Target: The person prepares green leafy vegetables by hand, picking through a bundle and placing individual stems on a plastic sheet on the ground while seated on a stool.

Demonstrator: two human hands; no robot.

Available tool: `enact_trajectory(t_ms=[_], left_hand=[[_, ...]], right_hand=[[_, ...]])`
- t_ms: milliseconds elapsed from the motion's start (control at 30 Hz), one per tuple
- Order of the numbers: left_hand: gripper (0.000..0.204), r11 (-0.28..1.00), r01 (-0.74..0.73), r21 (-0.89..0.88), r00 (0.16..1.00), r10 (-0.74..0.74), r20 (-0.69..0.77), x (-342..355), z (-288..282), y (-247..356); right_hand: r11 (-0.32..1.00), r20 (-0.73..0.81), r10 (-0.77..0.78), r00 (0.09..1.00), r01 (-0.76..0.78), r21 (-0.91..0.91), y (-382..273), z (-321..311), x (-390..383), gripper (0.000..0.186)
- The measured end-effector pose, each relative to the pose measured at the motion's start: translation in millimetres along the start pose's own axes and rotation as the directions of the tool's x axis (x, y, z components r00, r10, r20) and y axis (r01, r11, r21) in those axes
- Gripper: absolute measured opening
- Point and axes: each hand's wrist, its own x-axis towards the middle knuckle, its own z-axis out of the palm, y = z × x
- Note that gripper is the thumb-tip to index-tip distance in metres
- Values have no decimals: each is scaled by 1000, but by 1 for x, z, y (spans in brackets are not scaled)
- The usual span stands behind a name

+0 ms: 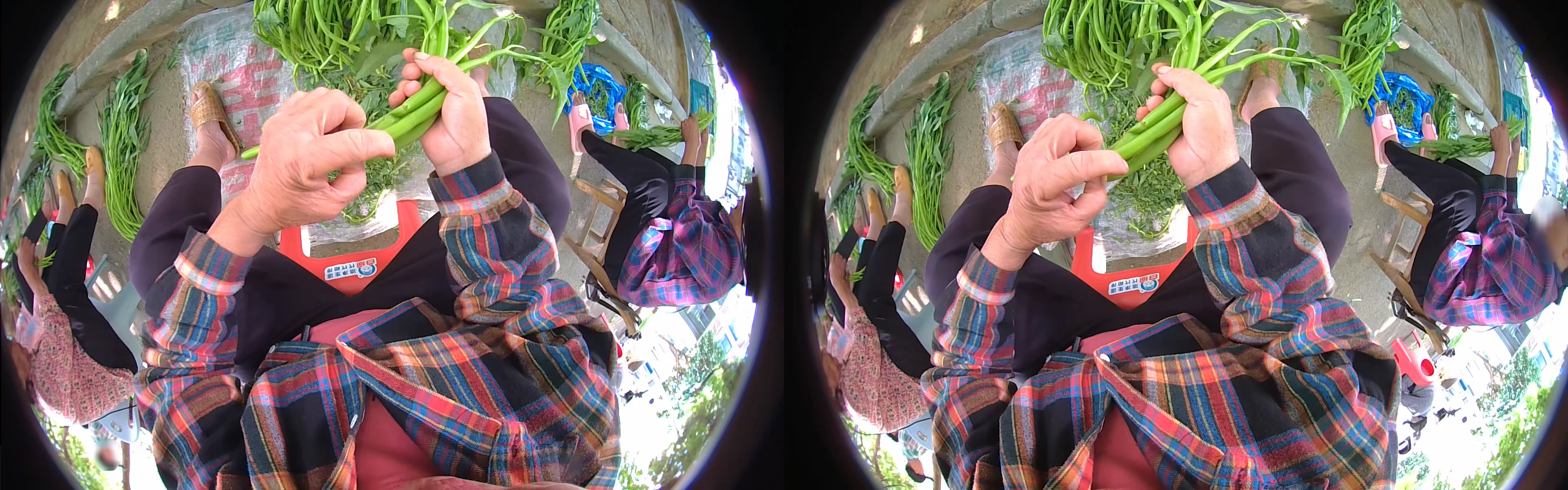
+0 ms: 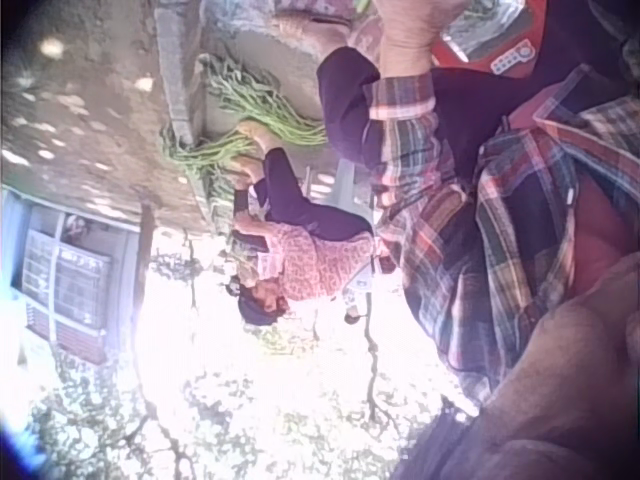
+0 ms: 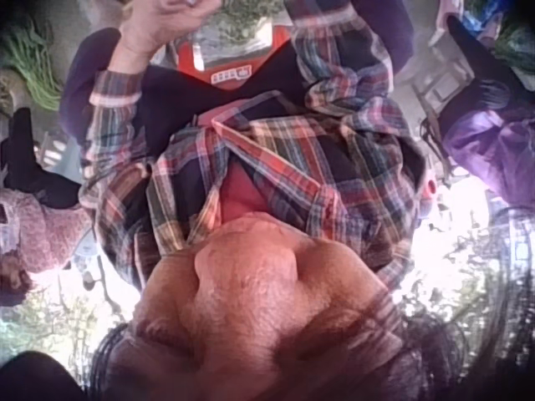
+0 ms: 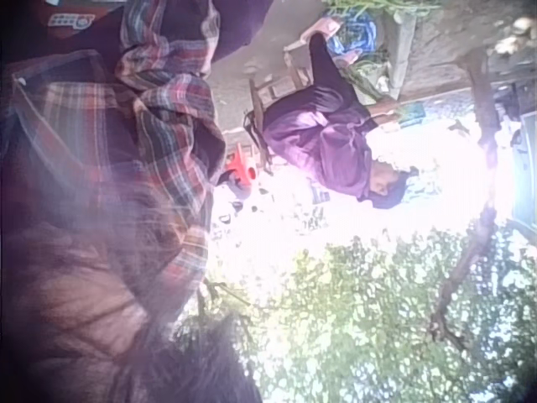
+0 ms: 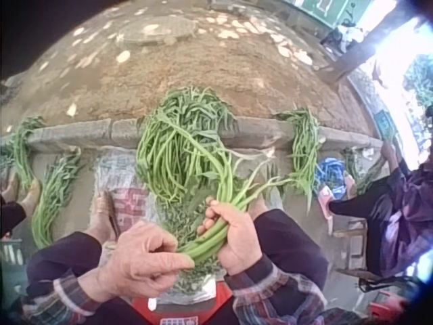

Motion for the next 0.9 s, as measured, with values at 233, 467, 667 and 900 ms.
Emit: enact_trajectory(t_ms=[233,467,667,900], left_hand=[[35,993,-97,72,992,102,-69,2,1,-4],[27,995,-94,41,995,96,-31,-2,-7,-11],[17,944,254,-212,958,-276,-81,-10,-2,-6],[17,926,322,-198,947,-319,47,-12,-8,-10]], right_hand=[[1000,3,16,1000,-16,11,2,-2,2,23],[999,-18,-1,1000,2,34,4,-7,5,21],[999,-76,-40,996,41,9,6,-6,5,19],[994,-161,-109,981,110,-4,7,-3,7,14]])
